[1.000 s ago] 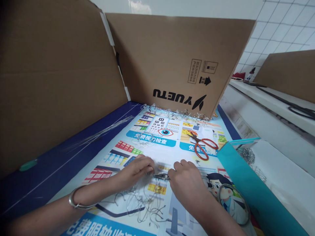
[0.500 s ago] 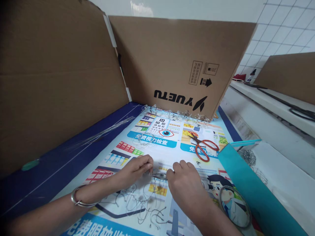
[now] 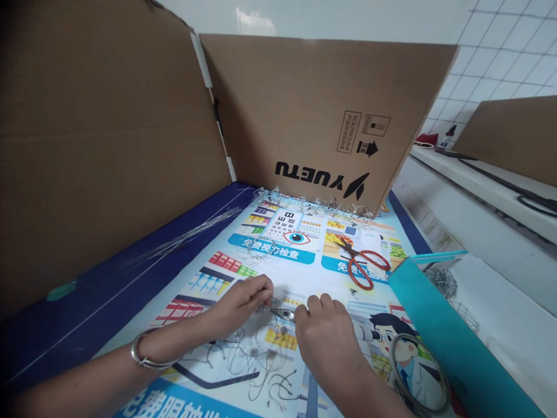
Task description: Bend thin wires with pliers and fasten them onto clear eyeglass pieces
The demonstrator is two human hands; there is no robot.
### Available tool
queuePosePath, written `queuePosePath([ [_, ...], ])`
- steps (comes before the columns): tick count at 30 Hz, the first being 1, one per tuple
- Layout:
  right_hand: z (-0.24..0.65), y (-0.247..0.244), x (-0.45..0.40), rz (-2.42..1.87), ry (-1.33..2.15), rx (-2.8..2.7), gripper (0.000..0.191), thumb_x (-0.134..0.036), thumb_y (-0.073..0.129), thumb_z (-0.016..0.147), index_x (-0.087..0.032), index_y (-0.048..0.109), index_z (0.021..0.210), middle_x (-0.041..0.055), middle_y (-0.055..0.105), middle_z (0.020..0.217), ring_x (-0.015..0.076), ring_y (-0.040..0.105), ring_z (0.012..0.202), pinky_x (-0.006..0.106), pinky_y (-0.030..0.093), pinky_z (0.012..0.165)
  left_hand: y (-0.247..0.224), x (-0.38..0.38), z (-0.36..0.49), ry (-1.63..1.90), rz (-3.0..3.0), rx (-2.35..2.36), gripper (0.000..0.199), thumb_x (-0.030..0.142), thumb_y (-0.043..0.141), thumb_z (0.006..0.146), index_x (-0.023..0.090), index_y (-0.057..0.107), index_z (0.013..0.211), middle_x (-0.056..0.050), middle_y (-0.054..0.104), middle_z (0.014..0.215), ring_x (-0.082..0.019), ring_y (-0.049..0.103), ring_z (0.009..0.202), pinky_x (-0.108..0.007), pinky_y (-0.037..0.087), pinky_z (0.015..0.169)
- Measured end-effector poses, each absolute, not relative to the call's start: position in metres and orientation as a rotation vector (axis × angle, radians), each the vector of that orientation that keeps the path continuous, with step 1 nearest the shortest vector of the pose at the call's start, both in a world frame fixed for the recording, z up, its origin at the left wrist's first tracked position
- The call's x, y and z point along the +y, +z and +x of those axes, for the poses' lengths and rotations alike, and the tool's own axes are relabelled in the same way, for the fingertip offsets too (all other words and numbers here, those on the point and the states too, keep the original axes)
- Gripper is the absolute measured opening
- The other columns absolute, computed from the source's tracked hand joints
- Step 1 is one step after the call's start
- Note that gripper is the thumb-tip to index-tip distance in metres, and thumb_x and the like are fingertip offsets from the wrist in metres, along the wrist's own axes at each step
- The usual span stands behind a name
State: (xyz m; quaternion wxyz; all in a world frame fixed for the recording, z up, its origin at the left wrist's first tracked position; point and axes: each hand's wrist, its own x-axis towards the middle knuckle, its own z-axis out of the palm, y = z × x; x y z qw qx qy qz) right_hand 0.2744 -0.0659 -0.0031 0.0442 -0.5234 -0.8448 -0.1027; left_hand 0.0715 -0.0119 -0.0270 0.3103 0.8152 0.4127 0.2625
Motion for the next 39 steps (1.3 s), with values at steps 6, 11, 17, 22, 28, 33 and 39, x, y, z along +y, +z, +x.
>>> queuePosePath([
  [6,0.273,-0.001,-0.067,-1.737,-0.084,-2.519,0.008,-0.026,0.054,0.079,-0.022,0.057,0.073,0.0001,0.056,0.073,0.0163,0.05,0.074,0.027,0.024,0.057,-0.028,-0.014,0.073,0.688,2.206,1.119,0.019,0.014,0.035,0.087,0.019,0.048,0.074,0.002,0.056,0.071,-0.014,0.048,0.068,-0.025,0.036,0.065],
  [11,0.275,0.004,-0.065,-1.852,0.066,-2.496,0.014,-0.031,0.049,0.081,-0.024,0.059,0.074,-0.0007,0.059,0.074,0.0136,0.054,0.069,0.024,0.023,0.053,-0.026,-0.016,0.073,0.727,2.261,1.076,0.019,0.015,0.034,0.088,0.019,0.048,0.076,0.002,0.055,0.072,-0.014,0.047,0.07,-0.026,0.035,0.067],
  [17,0.281,0.01,-0.061,-1.856,0.156,-2.454,0.015,-0.031,0.049,0.082,-0.024,0.059,0.075,-0.0016,0.058,0.073,0.0119,0.054,0.068,0.023,0.023,0.053,-0.027,-0.017,0.073,0.751,2.243,1.048,0.019,0.016,0.034,0.089,0.019,0.049,0.077,0.001,0.055,0.074,-0.014,0.047,0.072,-0.026,0.035,0.067],
  [22,0.283,0.013,-0.059,-1.735,-0.002,-2.493,0.013,-0.031,0.05,0.081,-0.023,0.058,0.074,0.0002,0.055,0.074,0.0147,0.05,0.074,0.025,0.025,0.059,-0.021,-0.019,0.075,0.745,2.196,1.029,0.021,0.021,0.033,0.091,0.019,0.049,0.077,0.001,0.056,0.074,-0.014,0.048,0.071,-0.026,0.036,0.069],
  [28,0.286,0.016,-0.057,-1.653,-0.199,-2.516,0.011,-0.028,0.05,0.081,-0.021,0.056,0.074,0.0023,0.053,0.076,0.0175,0.044,0.078,0.029,0.024,0.067,-0.022,-0.018,0.074,0.769,2.15,1.063,0.022,0.023,0.034,0.091,0.019,0.049,0.075,0.001,0.056,0.074,-0.014,0.049,0.072,-0.025,0.036,0.067],
  [33,0.286,0.016,-0.059,-1.586,-0.19,-2.548,0.01,-0.028,0.051,0.081,-0.022,0.055,0.074,0.002,0.051,0.076,0.0177,0.042,0.077,0.03,0.023,0.067,-0.028,-0.015,0.073,0.795,2.144,1.08,0.02,0.02,0.034,0.09,0.019,0.049,0.076,0.002,0.057,0.074,-0.013,0.048,0.071,-0.025,0.035,0.067],
  [39,0.28,0.01,-0.063,-1.516,-0.257,-2.616,0.007,-0.024,0.053,0.079,-0.021,0.055,0.073,0.0031,0.051,0.075,0.0185,0.04,0.075,0.032,0.021,0.065,-0.028,-0.016,0.074,0.795,2.177,1.076,0.019,0.018,0.035,0.089,0.019,0.049,0.076,0.002,0.057,0.074,-0.014,0.048,0.072,-0.026,0.035,0.068],
])
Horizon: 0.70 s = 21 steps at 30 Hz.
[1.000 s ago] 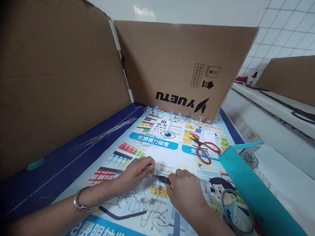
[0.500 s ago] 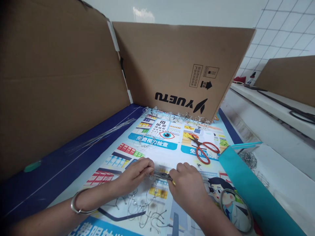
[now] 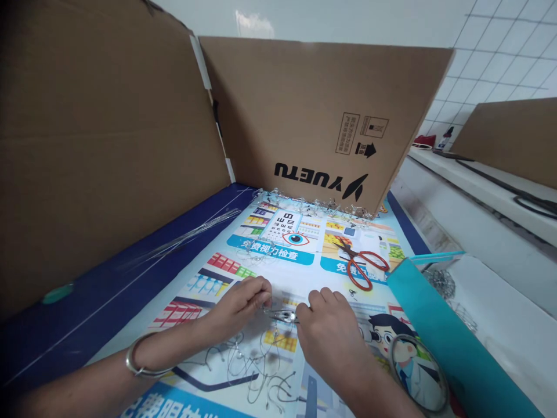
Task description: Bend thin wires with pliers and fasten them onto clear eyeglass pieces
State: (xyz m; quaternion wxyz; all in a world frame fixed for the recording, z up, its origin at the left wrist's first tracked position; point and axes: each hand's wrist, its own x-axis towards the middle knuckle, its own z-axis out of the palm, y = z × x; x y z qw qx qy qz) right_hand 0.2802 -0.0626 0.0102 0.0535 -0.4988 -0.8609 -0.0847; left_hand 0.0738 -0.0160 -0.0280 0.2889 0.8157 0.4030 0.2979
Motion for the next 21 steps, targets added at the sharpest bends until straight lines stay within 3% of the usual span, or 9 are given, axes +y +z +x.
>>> queuePosePath([
  [21,0.276,0.0068,-0.0658,-1.439,-0.515,-2.66,0.008,-0.013,0.055,0.075,-0.02,0.052,0.077,0.0034,0.049,0.072,0.0184,0.037,0.07,0.032,0.017,0.059,-0.0264,-0.0154,0.0753,0.71,2.198,1.113,0.02,0.018,0.035,0.088,0.019,0.048,0.074,0.002,0.057,0.072,-0.015,0.049,0.07,-0.026,0.035,0.066],
])
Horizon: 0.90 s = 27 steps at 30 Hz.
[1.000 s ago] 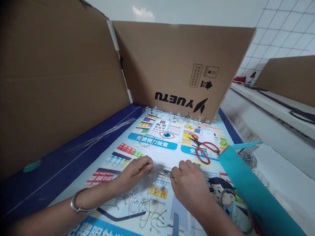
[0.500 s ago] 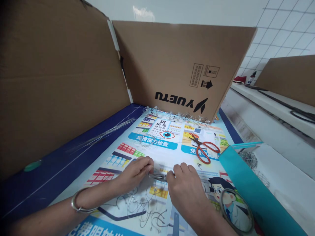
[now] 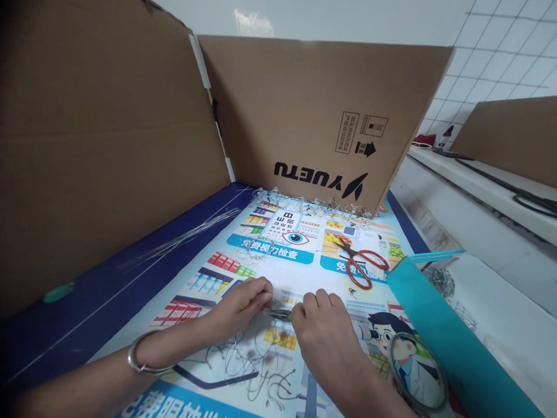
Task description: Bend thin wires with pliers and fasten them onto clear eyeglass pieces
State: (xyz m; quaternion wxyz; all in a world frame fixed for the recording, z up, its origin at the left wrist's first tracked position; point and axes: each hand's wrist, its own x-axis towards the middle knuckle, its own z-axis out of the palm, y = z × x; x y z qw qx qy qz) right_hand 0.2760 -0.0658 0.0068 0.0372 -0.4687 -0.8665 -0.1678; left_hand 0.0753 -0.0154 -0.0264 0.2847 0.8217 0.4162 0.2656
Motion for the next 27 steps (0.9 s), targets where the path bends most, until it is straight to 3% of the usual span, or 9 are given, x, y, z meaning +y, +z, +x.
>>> queuePosePath([
  [27,0.2721,0.0018,-0.0701,-1.498,-0.488,-2.612,0.007,-0.013,0.057,0.074,-0.02,0.054,0.075,0.0039,0.05,0.072,0.0189,0.038,0.069,0.032,0.018,0.059,-0.0274,-0.0187,0.0764,0.716,2.265,1.174,0.019,0.016,0.032,0.087,0.02,0.048,0.076,0.001,0.057,0.071,-0.016,0.049,0.069,-0.027,0.036,0.065],
])
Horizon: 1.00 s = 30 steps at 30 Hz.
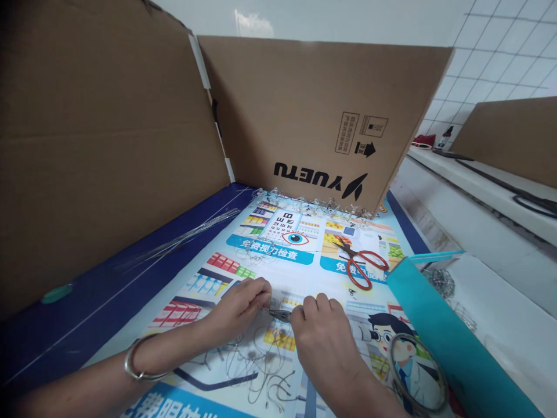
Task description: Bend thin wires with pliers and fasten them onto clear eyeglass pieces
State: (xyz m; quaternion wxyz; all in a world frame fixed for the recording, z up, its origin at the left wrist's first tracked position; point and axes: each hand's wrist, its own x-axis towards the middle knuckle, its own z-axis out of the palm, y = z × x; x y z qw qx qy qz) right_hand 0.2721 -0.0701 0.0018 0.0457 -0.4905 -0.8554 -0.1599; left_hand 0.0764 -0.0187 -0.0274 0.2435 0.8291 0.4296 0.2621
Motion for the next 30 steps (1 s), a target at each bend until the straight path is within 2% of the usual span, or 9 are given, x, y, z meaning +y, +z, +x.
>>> queuePosePath([
  [5,0.272,-0.003,-0.07,-1.546,-0.409,-2.584,0.005,-0.016,0.057,0.075,-0.02,0.055,0.074,0.0039,0.051,0.072,0.0187,0.04,0.07,0.032,0.019,0.06,-0.028,-0.019,0.076,0.715,2.247,1.171,0.019,0.016,0.033,0.088,0.02,0.047,0.076,0.001,0.056,0.071,-0.016,0.048,0.069,-0.027,0.035,0.064],
  [15,0.276,0.0,-0.066,-1.703,-0.034,-2.5,0.008,-0.027,0.053,0.078,-0.022,0.057,0.073,0.0005,0.055,0.074,0.0156,0.048,0.074,0.028,0.023,0.059,-0.025,-0.019,0.074,0.741,2.238,1.077,0.019,0.014,0.032,0.088,0.019,0.045,0.076,0.002,0.054,0.072,-0.014,0.046,0.07,-0.026,0.034,0.065],
  [23,0.279,0.003,-0.061,-1.755,0.209,-2.511,0.016,-0.03,0.047,0.081,-0.024,0.059,0.071,-0.0021,0.058,0.07,0.0119,0.052,0.066,0.023,0.022,0.054,-0.027,-0.019,0.072,0.749,2.256,1.05,0.018,0.015,0.033,0.088,0.019,0.047,0.077,0.001,0.054,0.073,-0.014,0.046,0.071,-0.026,0.034,0.066],
  [30,0.284,0.005,-0.057,-1.763,0.478,-2.494,0.018,-0.03,0.05,0.076,-0.02,0.059,0.064,-0.0033,0.056,0.061,0.0095,0.048,0.057,0.022,0.019,0.05,-0.024,-0.02,0.071,0.794,2.331,0.97,0.019,0.018,0.031,0.09,0.019,0.047,0.079,-0.001,0.053,0.075,-0.015,0.045,0.072,-0.026,0.035,0.068],
])
